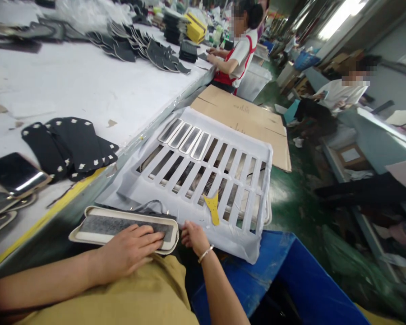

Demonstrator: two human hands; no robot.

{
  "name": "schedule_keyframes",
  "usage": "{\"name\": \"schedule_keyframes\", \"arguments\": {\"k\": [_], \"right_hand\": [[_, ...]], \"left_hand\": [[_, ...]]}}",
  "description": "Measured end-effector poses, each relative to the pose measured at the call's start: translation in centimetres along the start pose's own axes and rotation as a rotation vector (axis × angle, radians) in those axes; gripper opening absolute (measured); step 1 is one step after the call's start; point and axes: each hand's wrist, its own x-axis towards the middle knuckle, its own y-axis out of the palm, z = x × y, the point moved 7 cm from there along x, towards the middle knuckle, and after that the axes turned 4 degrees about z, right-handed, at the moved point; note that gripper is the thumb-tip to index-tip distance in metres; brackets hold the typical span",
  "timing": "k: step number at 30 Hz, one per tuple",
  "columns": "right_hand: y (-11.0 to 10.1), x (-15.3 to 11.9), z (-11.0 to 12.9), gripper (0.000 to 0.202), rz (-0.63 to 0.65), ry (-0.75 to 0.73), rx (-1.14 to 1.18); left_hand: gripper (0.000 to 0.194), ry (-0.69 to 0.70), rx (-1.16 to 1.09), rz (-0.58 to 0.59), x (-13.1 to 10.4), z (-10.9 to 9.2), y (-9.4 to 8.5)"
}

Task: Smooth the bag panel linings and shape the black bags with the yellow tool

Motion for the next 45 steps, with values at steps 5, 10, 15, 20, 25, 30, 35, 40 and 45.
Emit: {"name": "schedule_keyframes", "arguments": {"k": [5, 10, 15, 20, 25, 30, 35, 40, 45], "right_hand": [[-0.1, -4.5, 1.9, 0.035, -0.173, -0.164, -0.179], [1.5, -5.8, 4.9, 0.019, -0.393, -0.161, -0.643], [1.4, -6.2, 6.2, 0.026, -0.446, -0.151, -0.807], [1.4, -6.0, 4.9, 0.025, -0.216, -0.094, -0.596], [1.6, -5.3, 4.3, 0.021, -0.160, -0.025, -0.428], [1.9, -4.6, 3.8, 0.026, -0.118, 0.037, -0.316], [1.7, -4.1, 3.7, 0.025, -0.074, 0.096, -0.286], [1.7, -3.6, 4.0, 0.023, -0.035, 0.163, -0.289], [1.7, -3.1, 3.9, 0.022, 0.002, 0.149, -0.328]], "left_hand": [[0.036, -0.010, -0.006, 0.029, -0.1, 0.0, -0.1], [0.045, -0.038, -0.140, 0.091, -0.2, 0.6, -0.9], [0.049, -0.045, -0.193, 0.099, 0.0, 0.9, -0.7], [0.048, -0.032, -0.144, 0.077, -0.1, 0.8, 0.2], [0.049, -0.036, -0.110, 0.040, -0.5, 0.8, 0.4], [0.053, -0.037, -0.050, 0.042, -0.7, 0.3, 0.4], [0.056, -0.029, -0.039, 0.040, -0.8, 0.0, 0.3], [0.051, -0.017, -0.065, 0.051, -0.6, 0.4, 0.2], [0.050, -0.010, -0.086, 0.024, -0.8, 0.8, 0.3]]}}
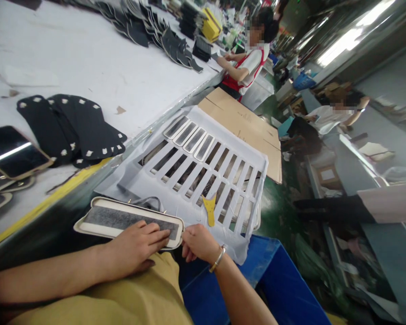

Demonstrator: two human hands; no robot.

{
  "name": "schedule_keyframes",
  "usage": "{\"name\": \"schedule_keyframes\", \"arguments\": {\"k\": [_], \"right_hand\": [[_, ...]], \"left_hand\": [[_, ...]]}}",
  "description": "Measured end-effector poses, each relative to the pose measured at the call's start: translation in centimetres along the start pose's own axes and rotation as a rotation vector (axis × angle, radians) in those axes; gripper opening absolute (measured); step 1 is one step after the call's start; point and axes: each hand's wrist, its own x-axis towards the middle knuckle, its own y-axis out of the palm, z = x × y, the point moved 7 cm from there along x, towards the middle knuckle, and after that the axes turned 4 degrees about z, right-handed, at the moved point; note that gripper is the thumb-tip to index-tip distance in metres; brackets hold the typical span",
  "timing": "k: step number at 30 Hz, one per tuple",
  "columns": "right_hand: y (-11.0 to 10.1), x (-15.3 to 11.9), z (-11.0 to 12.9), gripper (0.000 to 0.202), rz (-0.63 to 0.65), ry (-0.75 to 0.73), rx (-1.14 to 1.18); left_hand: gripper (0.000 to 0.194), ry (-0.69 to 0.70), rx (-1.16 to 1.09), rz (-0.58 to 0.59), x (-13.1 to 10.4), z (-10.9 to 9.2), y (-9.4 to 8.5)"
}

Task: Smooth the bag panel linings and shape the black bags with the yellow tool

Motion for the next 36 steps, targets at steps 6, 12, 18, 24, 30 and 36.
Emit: {"name": "schedule_keyframes", "arguments": {"k": [6, 12, 18, 24, 30, 36], "right_hand": [[-0.4, -0.5, -0.4, 0.022, -0.108, -0.063, -0.032], [-0.8, -1.2, -0.2, 0.023, -0.240, -0.122, -0.091], [-0.8, -1.9, 0.4, 0.025, -0.311, -0.115, -0.124], [-0.9, -2.4, 0.9, 0.028, -0.333, -0.122, -0.193], [-0.5, -2.5, 0.9, 0.027, -0.312, -0.154, -0.182], [0.1, -1.7, 0.9, 0.025, -0.275, -0.188, -0.197]], "left_hand": [[0.048, -0.021, -0.032, -0.003, 0.0, 0.2, 0.3], [0.048, 0.041, -0.011, 0.007, 0.7, -0.1, -0.6], [0.034, 0.100, -0.046, -0.001, 1.2, 0.8, -1.4], [0.019, 0.122, 0.008, -0.012, 2.1, 0.3, -1.1], [0.019, 0.113, 0.008, -0.027, 1.7, 0.3, -1.0], [0.027, 0.080, -0.015, -0.069, 0.2, 0.9, -0.4]]}}
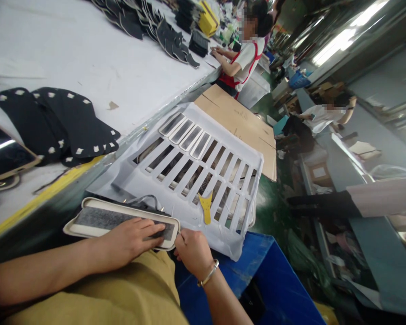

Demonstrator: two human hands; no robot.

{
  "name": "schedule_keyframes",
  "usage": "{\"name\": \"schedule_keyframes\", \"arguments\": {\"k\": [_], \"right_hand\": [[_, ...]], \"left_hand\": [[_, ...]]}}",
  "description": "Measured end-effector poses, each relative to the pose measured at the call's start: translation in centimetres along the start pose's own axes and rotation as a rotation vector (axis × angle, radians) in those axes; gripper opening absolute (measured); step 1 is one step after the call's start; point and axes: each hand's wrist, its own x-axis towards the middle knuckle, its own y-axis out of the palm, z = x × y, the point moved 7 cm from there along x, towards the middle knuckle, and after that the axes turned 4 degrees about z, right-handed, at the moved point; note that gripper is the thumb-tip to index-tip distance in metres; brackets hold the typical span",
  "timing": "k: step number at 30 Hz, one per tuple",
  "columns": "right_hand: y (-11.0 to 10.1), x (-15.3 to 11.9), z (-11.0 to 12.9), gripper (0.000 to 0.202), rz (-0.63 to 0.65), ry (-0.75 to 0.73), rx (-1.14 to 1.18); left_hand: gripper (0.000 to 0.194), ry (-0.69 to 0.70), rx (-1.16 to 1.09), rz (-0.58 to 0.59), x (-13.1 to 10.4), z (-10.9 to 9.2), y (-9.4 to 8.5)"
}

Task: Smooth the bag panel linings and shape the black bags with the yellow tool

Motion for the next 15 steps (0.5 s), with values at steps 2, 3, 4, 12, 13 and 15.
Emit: {"name": "schedule_keyframes", "arguments": {"k": [2, 3, 4, 12, 13, 15], "right_hand": [[0.0, 0.1, -0.1, 0.025, 0.007, 0.004, 0.015], [0.0, 0.1, -0.1, 0.026, 0.010, 0.009, 0.019], [0.0, 0.1, -0.2, 0.026, 0.014, 0.015, 0.024], [0.4, 0.8, -1.4, 0.022, 0.113, 0.124, 0.197], [0.4, 0.9, -1.5, 0.022, 0.130, 0.140, 0.213], [0.5, 1.1, -1.7, 0.021, 0.161, 0.165, 0.236]], "left_hand": [[0.026, -0.006, 0.008, 0.002, 0.0, 0.0, 0.0], [0.026, -0.006, 0.012, 0.007, 0.0, -0.1, 0.0], [0.026, -0.007, 0.015, 0.009, 0.1, -0.1, -0.1], [0.028, -0.004, 0.043, 0.015, 0.0, -0.1, 0.0], [0.028, -0.004, 0.049, 0.015, 0.0, -0.2, 0.0], [0.029, -0.005, 0.056, 0.015, -0.1, -0.2, 0.1]]}}
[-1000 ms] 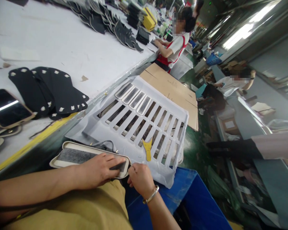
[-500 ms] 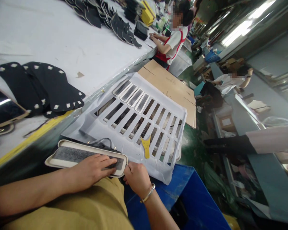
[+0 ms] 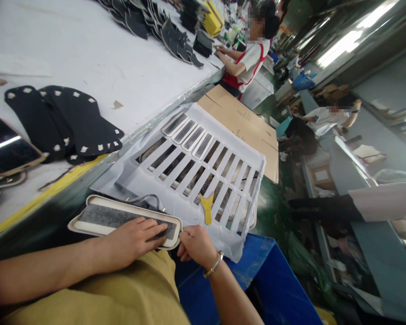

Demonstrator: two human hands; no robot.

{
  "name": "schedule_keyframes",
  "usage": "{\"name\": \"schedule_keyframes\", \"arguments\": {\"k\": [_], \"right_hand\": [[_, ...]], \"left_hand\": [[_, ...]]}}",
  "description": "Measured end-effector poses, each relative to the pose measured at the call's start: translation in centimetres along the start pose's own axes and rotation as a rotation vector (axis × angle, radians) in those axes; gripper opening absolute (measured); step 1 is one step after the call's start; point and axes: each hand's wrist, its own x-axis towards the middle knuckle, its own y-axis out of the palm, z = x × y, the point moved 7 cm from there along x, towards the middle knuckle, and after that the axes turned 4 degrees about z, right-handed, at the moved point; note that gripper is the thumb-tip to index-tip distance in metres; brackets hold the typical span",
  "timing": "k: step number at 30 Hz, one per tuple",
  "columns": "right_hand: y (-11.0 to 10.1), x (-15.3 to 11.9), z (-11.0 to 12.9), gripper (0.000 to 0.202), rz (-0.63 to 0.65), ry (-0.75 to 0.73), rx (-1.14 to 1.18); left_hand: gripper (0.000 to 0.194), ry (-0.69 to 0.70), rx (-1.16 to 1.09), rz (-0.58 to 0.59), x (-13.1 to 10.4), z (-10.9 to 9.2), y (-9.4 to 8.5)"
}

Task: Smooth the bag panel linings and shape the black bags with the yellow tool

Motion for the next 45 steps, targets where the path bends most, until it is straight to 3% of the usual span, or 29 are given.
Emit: {"name": "schedule_keyframes", "arguments": {"k": [13, 17, 21, 32, 36, 41, 45], "right_hand": [[0.2, -0.1, 0.5, 0.026, 0.082, -0.002, 0.042], [0.3, 0.2, 0.1, 0.042, 0.239, -0.087, 0.213], [0.6, 1.2, -1.4, 0.037, 0.325, -0.142, 0.457], [2.4, 3.7, -4.4, 0.044, 0.171, -0.270, 0.669], [1.8, 3.0, -3.4, 0.050, 0.166, -0.282, 0.614], [0.1, 1.3, -1.8, 0.034, 0.002, -0.133, 0.155], [0.0, 0.6, -0.8, 0.028, -0.002, -0.078, 0.090]], "left_hand": [[0.027, -0.010, -0.054, -0.004, 0.1, 0.3, -0.4], [0.029, -0.022, -0.080, -0.002, 0.0, 0.6, -0.5], [0.035, -0.045, -0.112, 0.025, -0.1, 0.7, -0.4], [0.039, -0.105, -0.186, 0.062, 0.0, 0.8, -0.5], [0.038, -0.101, -0.178, 0.089, 0.4, 0.6, -0.5], [0.040, -0.095, -0.141, 0.094, 0.9, 0.1, -0.7], [0.042, -0.094, -0.126, 0.089, 0.8, 0.0, -0.6]]}}
